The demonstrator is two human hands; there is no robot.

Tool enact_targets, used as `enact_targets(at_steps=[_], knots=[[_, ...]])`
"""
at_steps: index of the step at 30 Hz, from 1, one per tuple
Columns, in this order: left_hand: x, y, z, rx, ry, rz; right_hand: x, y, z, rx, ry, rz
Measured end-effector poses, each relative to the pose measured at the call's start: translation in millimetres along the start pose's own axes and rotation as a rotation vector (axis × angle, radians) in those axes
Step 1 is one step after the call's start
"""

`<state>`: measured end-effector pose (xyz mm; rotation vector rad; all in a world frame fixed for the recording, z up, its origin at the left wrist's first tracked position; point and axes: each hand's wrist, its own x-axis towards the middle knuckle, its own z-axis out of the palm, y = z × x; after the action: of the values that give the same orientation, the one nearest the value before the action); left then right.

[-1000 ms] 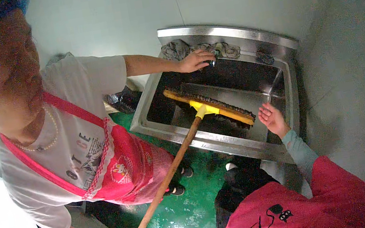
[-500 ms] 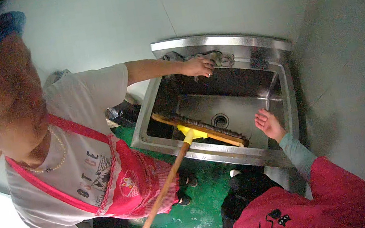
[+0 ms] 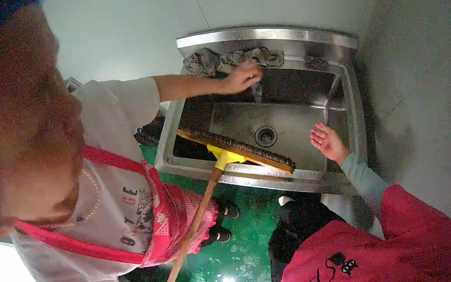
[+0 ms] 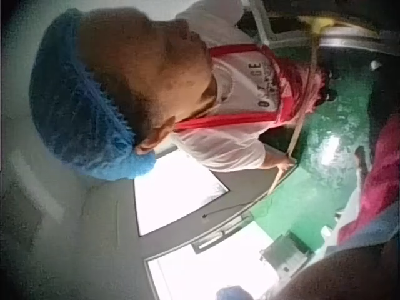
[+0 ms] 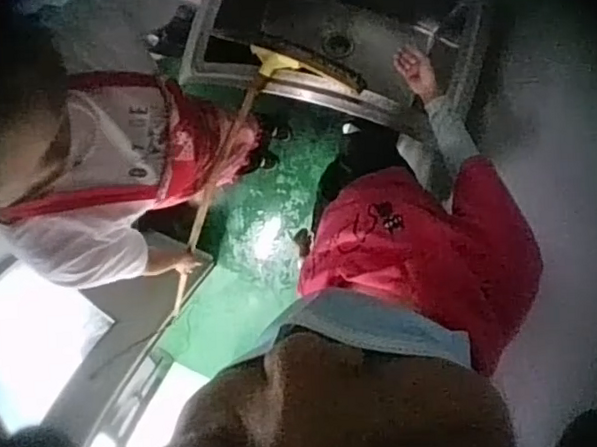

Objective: Cleaning a floor brush, dustpan, and other tools in a utility sink.

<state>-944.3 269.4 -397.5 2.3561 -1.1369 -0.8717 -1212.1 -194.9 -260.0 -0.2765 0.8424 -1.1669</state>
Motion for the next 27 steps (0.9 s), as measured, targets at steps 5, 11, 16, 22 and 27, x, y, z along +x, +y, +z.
enact_targets(at_steps=[5,11,16,22,27], knots=[[9,-11,5,0.274,-0.139,0.037,1,-1,-10,-0.001,-0.031,-0.018],[5,1,6,-0.101,0.016,-0.092,9,1,-21,-0.011,-0.011,-0.001],[6,-13,7,0.421,0.128,0.395,8,3,-18,-0.038,-0.001,0.022],[6,32,-5,-0.017,-0.054,-0.029,8,-4,-29,-0.033,-0.025,-0.009],[7,24,3,0.428,0.037,0.393,7,-8,-34,-0.046,0.017,-0.008]])
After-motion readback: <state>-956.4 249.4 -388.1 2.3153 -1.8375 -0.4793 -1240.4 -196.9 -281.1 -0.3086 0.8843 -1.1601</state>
